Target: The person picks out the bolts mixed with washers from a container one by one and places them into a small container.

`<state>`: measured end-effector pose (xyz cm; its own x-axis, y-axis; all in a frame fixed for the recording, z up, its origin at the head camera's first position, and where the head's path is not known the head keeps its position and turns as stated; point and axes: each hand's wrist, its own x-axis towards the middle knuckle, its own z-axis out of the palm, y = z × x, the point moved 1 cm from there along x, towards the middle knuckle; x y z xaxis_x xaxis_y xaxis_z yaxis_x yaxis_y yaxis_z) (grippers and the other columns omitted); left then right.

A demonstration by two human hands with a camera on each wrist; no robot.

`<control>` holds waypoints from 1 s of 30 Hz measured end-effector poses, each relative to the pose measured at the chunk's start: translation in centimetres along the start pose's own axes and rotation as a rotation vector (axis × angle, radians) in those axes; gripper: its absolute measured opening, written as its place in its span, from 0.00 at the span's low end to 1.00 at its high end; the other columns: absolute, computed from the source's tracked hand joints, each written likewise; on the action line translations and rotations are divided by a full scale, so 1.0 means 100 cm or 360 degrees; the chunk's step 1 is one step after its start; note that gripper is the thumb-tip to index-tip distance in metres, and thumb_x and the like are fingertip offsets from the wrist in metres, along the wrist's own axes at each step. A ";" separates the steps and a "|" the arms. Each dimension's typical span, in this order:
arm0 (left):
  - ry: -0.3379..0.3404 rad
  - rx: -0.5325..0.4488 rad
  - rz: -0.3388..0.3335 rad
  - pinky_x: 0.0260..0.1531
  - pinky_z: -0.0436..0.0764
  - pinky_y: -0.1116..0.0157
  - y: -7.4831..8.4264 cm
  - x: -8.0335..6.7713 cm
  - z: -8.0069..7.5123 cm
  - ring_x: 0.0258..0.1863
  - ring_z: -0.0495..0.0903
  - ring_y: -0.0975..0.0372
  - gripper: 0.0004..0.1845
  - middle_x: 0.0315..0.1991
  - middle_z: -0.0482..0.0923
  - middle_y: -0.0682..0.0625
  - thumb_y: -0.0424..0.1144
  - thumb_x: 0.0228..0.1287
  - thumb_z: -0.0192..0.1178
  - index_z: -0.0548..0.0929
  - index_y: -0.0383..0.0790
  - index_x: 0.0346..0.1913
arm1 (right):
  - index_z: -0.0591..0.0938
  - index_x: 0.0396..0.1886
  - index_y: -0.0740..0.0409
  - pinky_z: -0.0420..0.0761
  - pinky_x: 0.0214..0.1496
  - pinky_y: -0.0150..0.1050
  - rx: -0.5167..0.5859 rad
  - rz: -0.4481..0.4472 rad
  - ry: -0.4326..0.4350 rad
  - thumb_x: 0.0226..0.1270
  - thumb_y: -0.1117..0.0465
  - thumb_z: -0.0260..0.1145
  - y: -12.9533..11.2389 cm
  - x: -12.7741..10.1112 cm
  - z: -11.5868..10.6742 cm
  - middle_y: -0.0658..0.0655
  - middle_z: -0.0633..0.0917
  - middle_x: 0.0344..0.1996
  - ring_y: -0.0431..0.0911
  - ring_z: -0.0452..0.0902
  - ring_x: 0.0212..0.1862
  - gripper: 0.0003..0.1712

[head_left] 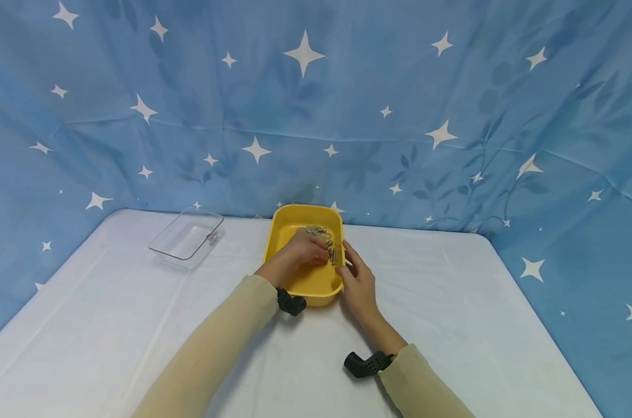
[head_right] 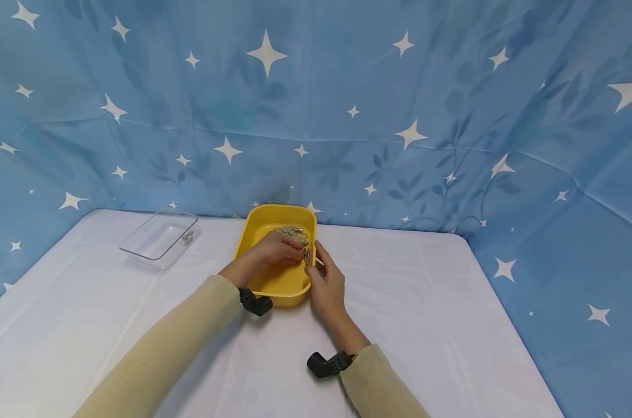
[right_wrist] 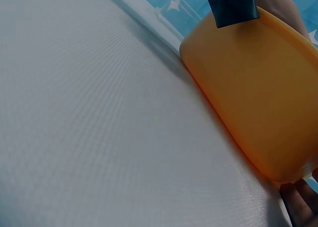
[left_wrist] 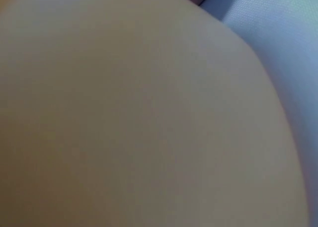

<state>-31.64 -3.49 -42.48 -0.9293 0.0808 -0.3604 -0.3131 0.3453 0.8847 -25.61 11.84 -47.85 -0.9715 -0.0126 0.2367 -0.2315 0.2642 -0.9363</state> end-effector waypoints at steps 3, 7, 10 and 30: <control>-0.0036 -0.0006 0.0002 0.53 0.87 0.63 0.001 0.000 0.002 0.43 0.86 0.55 0.14 0.58 0.76 0.37 0.27 0.65 0.66 0.85 0.30 0.53 | 0.67 0.77 0.49 0.80 0.67 0.52 -0.0002 -0.0012 0.0007 0.70 0.67 0.56 -0.001 0.000 0.000 0.62 0.76 0.69 0.58 0.77 0.67 0.35; -0.0068 0.0025 0.0046 0.53 0.87 0.62 0.002 0.002 0.004 0.45 0.86 0.54 0.16 0.59 0.75 0.37 0.27 0.67 0.64 0.84 0.30 0.56 | 0.68 0.77 0.48 0.80 0.67 0.52 0.0016 -0.0011 0.0004 0.71 0.67 0.56 -0.001 0.000 0.000 0.61 0.76 0.70 0.57 0.77 0.68 0.35; -0.0073 0.0038 0.0075 0.53 0.87 0.61 0.001 0.004 0.006 0.45 0.86 0.54 0.16 0.59 0.77 0.36 0.26 0.67 0.63 0.84 0.31 0.57 | 0.68 0.77 0.48 0.80 0.67 0.51 0.0026 -0.0007 -0.0001 0.71 0.66 0.56 0.000 0.001 0.001 0.60 0.76 0.70 0.57 0.76 0.68 0.34; -0.0162 0.0008 0.0028 0.53 0.88 0.62 -0.002 0.011 0.007 0.43 0.86 0.58 0.16 0.57 0.80 0.39 0.26 0.69 0.61 0.85 0.36 0.57 | 0.68 0.77 0.47 0.80 0.67 0.52 -0.0007 -0.0014 -0.0011 0.71 0.64 0.56 0.000 0.000 0.000 0.62 0.78 0.67 0.57 0.79 0.66 0.34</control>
<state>-32.43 -2.83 -43.25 -0.9098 0.1815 -0.3733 -0.2957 0.3477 0.8898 -25.60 11.83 -47.81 -0.9697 -0.0214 0.2433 -0.2400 0.2685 -0.9329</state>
